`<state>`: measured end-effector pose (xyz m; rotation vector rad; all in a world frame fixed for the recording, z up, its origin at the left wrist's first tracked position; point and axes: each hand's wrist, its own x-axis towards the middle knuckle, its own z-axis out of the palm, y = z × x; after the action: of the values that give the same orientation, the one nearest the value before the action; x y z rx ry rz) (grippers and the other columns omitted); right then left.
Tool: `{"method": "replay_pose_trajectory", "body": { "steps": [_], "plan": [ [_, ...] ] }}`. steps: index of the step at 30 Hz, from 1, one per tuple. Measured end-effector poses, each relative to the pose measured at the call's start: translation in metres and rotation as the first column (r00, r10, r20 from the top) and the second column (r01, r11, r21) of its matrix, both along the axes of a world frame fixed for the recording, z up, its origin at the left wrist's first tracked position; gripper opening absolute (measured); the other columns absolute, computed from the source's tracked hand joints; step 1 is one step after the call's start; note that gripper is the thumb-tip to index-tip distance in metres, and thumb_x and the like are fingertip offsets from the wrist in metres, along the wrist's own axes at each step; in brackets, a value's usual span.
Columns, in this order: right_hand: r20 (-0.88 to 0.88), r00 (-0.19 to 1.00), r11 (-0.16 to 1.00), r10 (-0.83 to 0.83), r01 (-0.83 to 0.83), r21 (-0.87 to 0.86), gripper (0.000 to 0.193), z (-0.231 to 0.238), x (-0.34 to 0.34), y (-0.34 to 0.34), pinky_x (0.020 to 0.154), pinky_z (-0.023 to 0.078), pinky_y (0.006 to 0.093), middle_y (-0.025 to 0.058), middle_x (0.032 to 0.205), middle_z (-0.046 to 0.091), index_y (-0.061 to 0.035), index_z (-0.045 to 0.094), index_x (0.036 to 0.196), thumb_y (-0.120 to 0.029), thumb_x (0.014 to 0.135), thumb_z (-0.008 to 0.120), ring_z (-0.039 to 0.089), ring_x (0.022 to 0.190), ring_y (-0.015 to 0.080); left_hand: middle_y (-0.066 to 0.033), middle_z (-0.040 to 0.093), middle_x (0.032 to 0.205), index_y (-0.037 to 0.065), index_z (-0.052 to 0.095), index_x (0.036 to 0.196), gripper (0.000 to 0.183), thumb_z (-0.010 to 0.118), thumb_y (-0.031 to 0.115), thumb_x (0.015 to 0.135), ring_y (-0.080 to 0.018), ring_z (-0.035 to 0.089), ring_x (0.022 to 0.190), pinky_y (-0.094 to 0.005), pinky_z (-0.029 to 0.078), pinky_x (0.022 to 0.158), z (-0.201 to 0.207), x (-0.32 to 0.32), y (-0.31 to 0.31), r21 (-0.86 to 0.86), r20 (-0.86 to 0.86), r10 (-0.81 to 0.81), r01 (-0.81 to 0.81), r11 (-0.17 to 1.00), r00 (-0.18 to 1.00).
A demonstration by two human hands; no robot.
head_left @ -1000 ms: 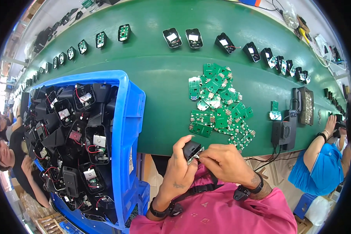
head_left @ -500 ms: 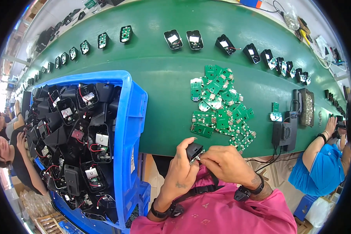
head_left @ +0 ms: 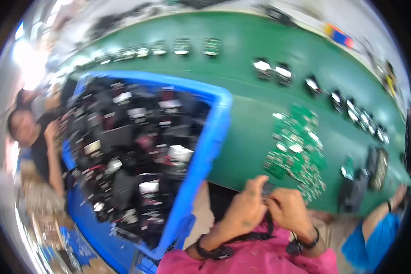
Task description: The person assembles electronic devices by hand, fitting green circuit boards into black plastic housings and placing the units on a workbench. They then move a blue tray of circuit boards and a blue bin of housings to continue the process.
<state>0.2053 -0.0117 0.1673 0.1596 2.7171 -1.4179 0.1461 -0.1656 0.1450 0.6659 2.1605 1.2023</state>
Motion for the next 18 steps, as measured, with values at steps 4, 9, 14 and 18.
{"method": "replay_pose_trajectory", "body": {
  "steps": [4, 9, 14, 18],
  "plan": [
    [-0.023, 0.999, 0.992, -0.041, 0.043, 0.120, 0.007, 0.000, 0.004, -0.009, 0.057, 0.048, 0.0413, 0.0195, 0.071, 0.062, 0.0025, 0.064, 0.076, -0.003, 0.079, 0.063, 0.061, 0.063, 0.0374, -0.0319, 0.045, 0.132, -0.003, 0.031, 0.137, 0.057, 0.053, 0.007, 0.085, -0.0481, 0.050, 0.118, -0.0503, 0.044, 0.097, -0.014, 0.004, -0.001, 0.147, -0.006, 0.013, -0.012, 0.989, 1.000],
    [0.091, 0.996, 0.997, 0.004, -0.011, 0.077, 0.007, 0.010, 0.002, -0.012, 0.057, 0.045, 0.0344, 0.0171, 0.066, 0.062, 0.0049, 0.065, 0.075, -0.002, 0.078, 0.064, 0.061, 0.060, 0.0263, -0.0299, 0.045, 0.132, -0.002, 0.028, 0.138, 0.055, 0.051, 0.008, 0.089, -0.0462, 0.048, 0.122, -0.0501, 0.044, 0.098, -0.021, 0.007, -0.016, 0.204, 0.061, -0.004, -0.008, 0.979, 0.998],
    [0.166, 0.983, 0.996, 0.078, -0.084, 0.027, 0.023, 0.020, -0.006, -0.012, 0.073, 0.049, 0.0429, 0.0245, 0.090, 0.065, 0.0032, 0.066, 0.100, -0.017, 0.091, 0.061, 0.064, 0.081, 0.0413, -0.0295, 0.044, 0.133, 0.001, 0.026, 0.140, 0.056, 0.050, 0.006, 0.089, -0.0472, 0.048, 0.123, -0.0494, 0.043, 0.097, -0.028, 0.010, -0.014, 0.196, 0.060, 0.039, -0.050, 0.979, 0.997],
    [0.156, 0.963, 0.973, -0.217, 0.227, -0.046, 0.021, 0.007, 0.006, -0.003, 0.068, 0.050, 0.0346, 0.0121, 0.076, 0.065, 0.0025, 0.065, 0.094, -0.018, 0.093, 0.065, 0.063, 0.074, 0.0207, -0.0211, 0.048, 0.126, 0.005, 0.028, 0.139, 0.054, 0.049, 0.003, 0.089, -0.0329, 0.054, 0.116, -0.0420, 0.042, 0.097, -0.023, -0.004, -0.015, 0.471, 0.239, 0.005, -0.120, 0.874, 0.971]
  ]
}}
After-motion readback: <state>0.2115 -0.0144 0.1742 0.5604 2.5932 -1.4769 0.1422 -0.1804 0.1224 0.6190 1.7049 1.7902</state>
